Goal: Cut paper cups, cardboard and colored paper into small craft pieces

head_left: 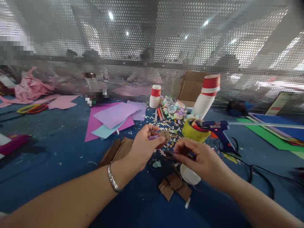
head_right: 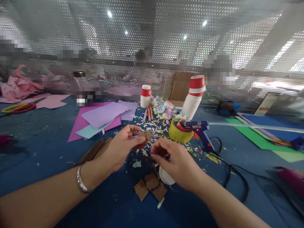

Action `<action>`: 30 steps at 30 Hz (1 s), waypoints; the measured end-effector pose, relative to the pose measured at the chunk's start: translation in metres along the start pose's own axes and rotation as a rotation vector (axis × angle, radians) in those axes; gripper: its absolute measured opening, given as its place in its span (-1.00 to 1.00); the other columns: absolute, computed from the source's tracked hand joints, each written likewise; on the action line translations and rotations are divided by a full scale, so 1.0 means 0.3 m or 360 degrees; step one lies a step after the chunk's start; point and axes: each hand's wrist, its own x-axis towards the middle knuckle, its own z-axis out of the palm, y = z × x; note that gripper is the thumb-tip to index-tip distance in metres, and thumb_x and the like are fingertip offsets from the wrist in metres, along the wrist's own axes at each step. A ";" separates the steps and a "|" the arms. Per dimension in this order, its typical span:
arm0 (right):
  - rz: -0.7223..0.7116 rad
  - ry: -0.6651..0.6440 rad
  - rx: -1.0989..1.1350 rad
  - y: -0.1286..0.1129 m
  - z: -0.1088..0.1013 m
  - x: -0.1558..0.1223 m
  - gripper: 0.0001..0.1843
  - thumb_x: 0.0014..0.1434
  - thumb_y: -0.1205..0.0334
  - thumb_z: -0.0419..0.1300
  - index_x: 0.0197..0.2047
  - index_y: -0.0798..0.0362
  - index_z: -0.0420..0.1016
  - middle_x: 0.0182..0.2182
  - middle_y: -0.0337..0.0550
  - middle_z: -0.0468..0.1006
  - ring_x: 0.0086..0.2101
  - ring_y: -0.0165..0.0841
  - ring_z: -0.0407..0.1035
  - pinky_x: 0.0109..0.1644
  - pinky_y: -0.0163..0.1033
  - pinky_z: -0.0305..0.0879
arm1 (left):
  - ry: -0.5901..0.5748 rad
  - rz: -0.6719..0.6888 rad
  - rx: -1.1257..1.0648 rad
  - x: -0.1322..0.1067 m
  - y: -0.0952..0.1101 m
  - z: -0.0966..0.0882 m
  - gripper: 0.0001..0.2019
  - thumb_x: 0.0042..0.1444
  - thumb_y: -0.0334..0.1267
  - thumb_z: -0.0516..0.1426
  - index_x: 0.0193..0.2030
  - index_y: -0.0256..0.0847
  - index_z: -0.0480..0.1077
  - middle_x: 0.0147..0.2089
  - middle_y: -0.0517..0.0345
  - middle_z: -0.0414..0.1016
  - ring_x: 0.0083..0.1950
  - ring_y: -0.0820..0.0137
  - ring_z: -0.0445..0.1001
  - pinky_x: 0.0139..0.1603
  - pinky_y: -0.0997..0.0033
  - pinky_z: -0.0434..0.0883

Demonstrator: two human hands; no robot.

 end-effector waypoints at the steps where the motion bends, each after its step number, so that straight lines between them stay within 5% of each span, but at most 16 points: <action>1: 0.0010 0.0032 0.0009 0.004 -0.003 -0.001 -0.88 0.29 0.21 0.17 -0.31 -0.02 0.43 -0.43 -0.29 0.48 -0.41 -0.39 0.37 -0.30 -0.29 0.28 | 0.0007 0.0000 0.0017 -0.001 0.001 0.001 -0.69 0.06 -0.51 0.27 -0.09 -0.26 0.32 -0.29 0.19 0.48 -0.31 0.47 0.51 -0.23 0.41 0.47; 13: 0.0146 0.0204 0.0267 0.046 -0.004 0.002 -0.83 0.24 0.07 0.23 -0.30 -0.03 0.47 -0.41 -0.25 0.46 -0.38 -0.35 0.35 -0.28 -0.23 0.30 | -0.0085 0.0133 0.0252 0.005 -0.052 -0.010 -0.61 -0.02 -0.26 0.34 -0.07 -0.25 0.36 -0.25 0.14 0.48 -0.22 0.40 0.42 -0.16 0.35 0.36; 30: 0.0330 0.0403 0.0899 0.032 0.021 0.013 -0.68 0.13 -0.04 0.39 -0.29 0.02 0.48 -0.40 -0.30 0.41 -0.39 -0.42 0.23 -0.29 -0.27 0.15 | -0.0206 0.0178 0.0231 -0.019 -0.035 0.010 -0.68 -0.04 -0.28 0.34 -0.14 -0.25 0.41 -0.24 0.13 0.53 -0.24 0.36 0.51 -0.14 0.26 0.48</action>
